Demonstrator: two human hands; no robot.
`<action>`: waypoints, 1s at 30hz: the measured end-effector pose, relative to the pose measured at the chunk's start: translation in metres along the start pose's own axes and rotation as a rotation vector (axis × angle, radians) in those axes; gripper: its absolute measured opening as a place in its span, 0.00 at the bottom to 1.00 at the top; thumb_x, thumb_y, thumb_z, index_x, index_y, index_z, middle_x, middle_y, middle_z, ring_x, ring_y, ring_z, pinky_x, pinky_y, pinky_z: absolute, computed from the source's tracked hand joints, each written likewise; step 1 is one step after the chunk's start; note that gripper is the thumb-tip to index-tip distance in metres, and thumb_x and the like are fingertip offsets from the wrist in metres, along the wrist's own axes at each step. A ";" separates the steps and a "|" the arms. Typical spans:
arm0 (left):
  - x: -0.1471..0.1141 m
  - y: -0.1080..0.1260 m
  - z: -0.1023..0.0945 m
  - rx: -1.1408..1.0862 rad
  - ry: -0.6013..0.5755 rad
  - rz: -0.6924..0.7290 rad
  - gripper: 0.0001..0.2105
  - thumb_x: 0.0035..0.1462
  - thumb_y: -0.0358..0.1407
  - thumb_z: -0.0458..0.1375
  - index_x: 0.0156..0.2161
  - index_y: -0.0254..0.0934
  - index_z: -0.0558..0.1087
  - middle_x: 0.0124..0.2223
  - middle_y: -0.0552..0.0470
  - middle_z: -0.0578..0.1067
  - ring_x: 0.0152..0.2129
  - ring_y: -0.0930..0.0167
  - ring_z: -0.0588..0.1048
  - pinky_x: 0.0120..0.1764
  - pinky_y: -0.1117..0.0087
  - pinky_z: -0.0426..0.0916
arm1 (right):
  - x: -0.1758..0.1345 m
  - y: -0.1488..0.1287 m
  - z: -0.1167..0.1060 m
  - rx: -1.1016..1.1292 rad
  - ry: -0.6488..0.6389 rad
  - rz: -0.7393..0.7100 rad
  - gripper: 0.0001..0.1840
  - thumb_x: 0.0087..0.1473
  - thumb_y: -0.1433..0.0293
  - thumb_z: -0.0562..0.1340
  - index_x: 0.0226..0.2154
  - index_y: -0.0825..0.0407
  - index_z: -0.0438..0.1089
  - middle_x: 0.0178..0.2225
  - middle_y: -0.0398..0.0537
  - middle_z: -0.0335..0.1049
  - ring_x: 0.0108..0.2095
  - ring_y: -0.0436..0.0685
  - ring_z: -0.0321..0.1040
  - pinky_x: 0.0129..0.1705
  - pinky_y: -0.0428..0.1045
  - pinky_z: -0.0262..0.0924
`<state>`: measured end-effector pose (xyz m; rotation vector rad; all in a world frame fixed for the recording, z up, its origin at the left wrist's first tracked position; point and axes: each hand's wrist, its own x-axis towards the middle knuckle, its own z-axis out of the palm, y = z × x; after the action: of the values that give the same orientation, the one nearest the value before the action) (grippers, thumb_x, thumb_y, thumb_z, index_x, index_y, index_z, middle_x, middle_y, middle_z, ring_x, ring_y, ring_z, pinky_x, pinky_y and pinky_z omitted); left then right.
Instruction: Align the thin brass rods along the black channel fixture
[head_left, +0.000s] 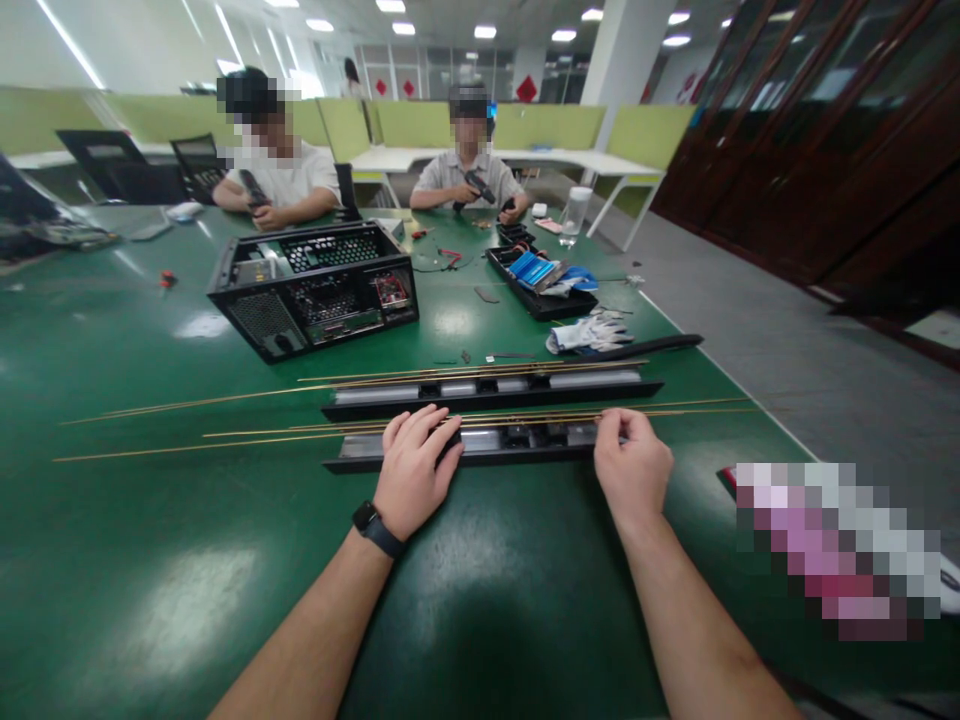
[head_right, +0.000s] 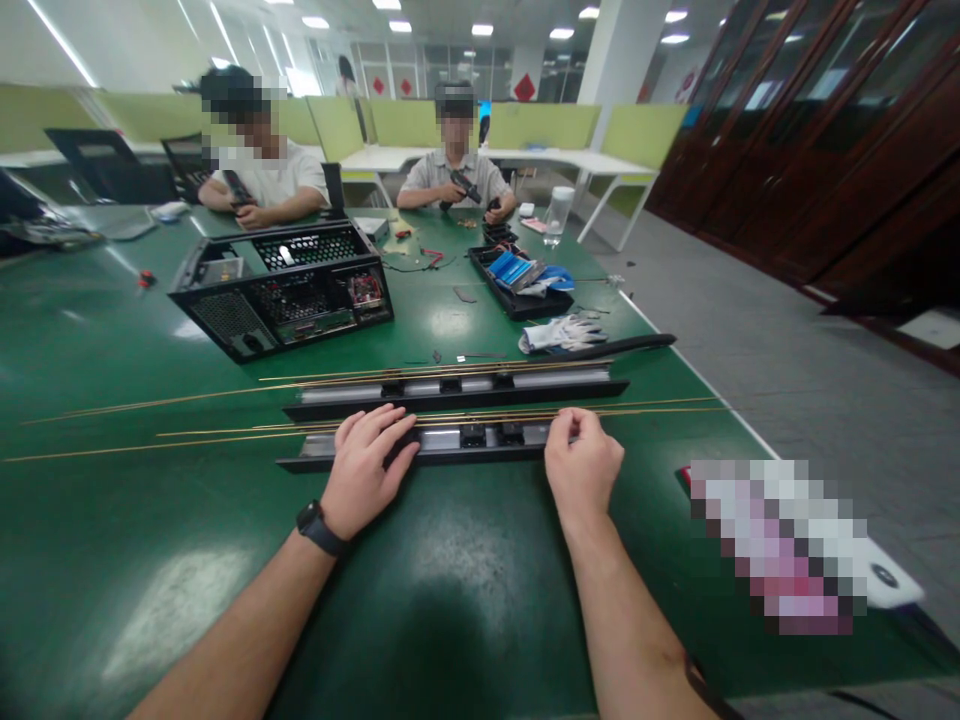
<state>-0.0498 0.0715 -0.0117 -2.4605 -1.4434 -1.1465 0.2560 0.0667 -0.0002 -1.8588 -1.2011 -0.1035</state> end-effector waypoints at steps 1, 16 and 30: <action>0.000 0.000 0.000 0.000 0.001 0.000 0.15 0.72 0.36 0.61 0.61 0.43 0.77 0.62 0.42 0.81 0.63 0.55 0.76 0.68 0.45 0.61 | -0.001 -0.001 0.000 0.023 -0.008 -0.009 0.19 0.66 0.57 0.57 0.38 0.51 0.79 0.33 0.54 0.83 0.35 0.62 0.79 0.43 0.54 0.65; 0.000 0.001 -0.001 -0.001 -0.003 -0.007 0.15 0.73 0.37 0.60 0.61 0.44 0.78 0.61 0.42 0.81 0.64 0.56 0.76 0.68 0.46 0.62 | -0.005 -0.007 -0.001 0.070 -0.063 -0.077 0.19 0.67 0.57 0.57 0.41 0.50 0.79 0.34 0.52 0.84 0.37 0.62 0.80 0.45 0.53 0.66; 0.000 0.001 -0.001 0.005 -0.004 -0.009 0.15 0.73 0.37 0.61 0.61 0.43 0.78 0.62 0.43 0.81 0.63 0.56 0.76 0.68 0.46 0.61 | -0.007 -0.009 -0.001 0.101 -0.084 -0.085 0.19 0.67 0.56 0.58 0.41 0.49 0.80 0.36 0.52 0.84 0.39 0.62 0.80 0.49 0.54 0.66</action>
<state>-0.0492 0.0707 -0.0103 -2.4567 -1.4586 -1.1387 0.2457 0.0623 0.0019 -1.7391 -1.3198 -0.0113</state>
